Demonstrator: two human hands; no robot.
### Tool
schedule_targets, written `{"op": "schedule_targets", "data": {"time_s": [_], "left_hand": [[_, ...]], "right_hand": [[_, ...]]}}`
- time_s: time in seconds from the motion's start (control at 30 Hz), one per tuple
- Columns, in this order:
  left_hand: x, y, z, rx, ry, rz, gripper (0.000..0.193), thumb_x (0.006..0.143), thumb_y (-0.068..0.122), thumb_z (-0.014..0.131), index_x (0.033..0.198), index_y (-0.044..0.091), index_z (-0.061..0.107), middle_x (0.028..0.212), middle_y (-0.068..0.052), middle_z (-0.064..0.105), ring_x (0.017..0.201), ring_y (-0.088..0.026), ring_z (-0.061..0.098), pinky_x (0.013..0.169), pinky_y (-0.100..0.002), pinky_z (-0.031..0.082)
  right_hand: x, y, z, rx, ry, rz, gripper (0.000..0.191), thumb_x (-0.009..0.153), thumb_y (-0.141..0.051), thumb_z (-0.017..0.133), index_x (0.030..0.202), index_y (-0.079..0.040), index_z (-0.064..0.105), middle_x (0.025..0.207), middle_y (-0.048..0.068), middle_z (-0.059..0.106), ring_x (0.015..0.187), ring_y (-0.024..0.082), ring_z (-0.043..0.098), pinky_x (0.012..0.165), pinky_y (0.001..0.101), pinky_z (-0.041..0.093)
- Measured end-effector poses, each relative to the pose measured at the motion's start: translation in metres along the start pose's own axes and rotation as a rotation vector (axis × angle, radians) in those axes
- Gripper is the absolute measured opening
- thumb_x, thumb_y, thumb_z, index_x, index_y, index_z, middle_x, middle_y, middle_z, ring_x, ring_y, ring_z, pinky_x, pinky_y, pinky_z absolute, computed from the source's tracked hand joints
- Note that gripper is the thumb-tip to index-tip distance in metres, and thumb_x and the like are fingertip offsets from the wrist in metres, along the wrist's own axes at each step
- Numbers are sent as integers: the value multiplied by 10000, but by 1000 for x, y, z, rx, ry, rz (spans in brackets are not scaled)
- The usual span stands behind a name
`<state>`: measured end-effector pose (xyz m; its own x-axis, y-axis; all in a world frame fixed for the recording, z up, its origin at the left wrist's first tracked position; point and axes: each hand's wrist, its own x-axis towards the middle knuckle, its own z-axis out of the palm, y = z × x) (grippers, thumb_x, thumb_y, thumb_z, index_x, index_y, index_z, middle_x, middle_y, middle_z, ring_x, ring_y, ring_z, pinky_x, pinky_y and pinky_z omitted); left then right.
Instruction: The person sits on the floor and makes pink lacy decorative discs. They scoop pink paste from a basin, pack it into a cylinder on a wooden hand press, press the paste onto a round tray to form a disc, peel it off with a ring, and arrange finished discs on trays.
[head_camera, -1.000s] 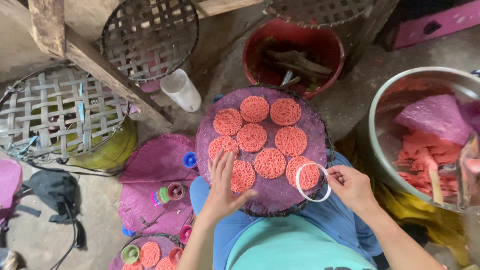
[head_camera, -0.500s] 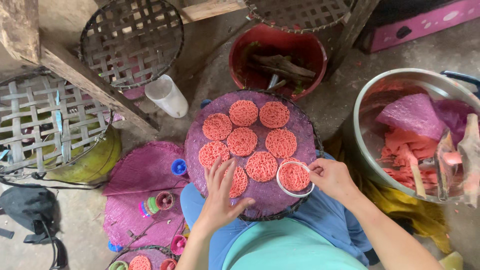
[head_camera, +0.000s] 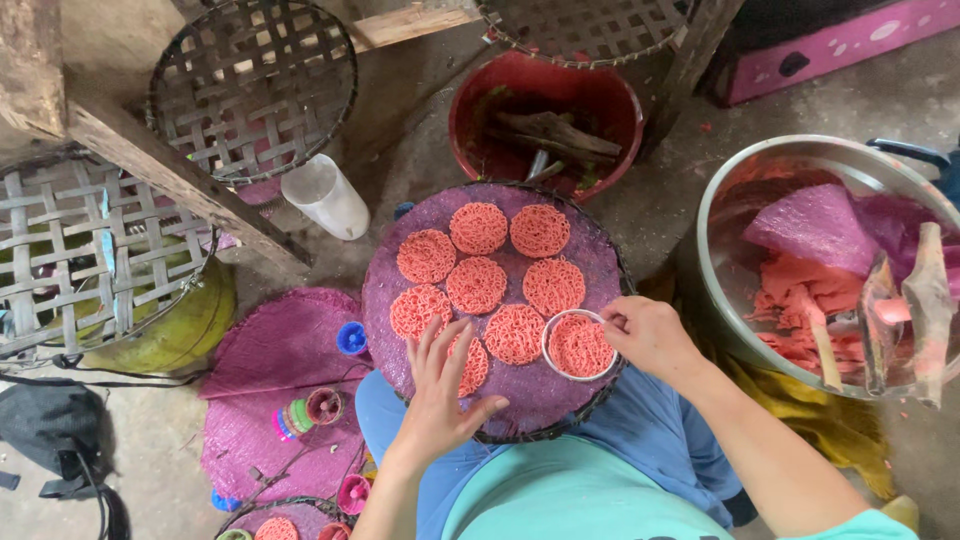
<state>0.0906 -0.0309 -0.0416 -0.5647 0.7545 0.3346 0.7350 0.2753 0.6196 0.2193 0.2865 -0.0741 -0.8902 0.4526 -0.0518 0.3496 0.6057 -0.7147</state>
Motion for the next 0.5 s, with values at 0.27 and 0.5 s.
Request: {"op": "schedule_targets", "data": {"time_s": [0.27, 0.5], "left_hand": [[0, 3, -6, 26, 19, -15, 1032, 726, 436, 873, 1545, 87, 349, 1547, -146, 388, 1503, -418, 255, 1187, -678, 111], [-35, -52, -20, 69, 183, -92, 1041, 684, 330, 871, 1523, -11, 357, 1515, -229, 400, 1471, -451, 309, 1193, -562, 265]], "right_hand": [[1, 1, -6, -58, -57, -20, 211, 783, -135, 736, 964, -29, 762, 818, 117, 728, 704, 176, 715, 668, 318, 576], [-45, 41, -47, 691, -19, 334, 180, 863, -79, 716, 1023, 2, 717, 793, 38, 723, 615, 84, 635, 520, 257, 494]]}}
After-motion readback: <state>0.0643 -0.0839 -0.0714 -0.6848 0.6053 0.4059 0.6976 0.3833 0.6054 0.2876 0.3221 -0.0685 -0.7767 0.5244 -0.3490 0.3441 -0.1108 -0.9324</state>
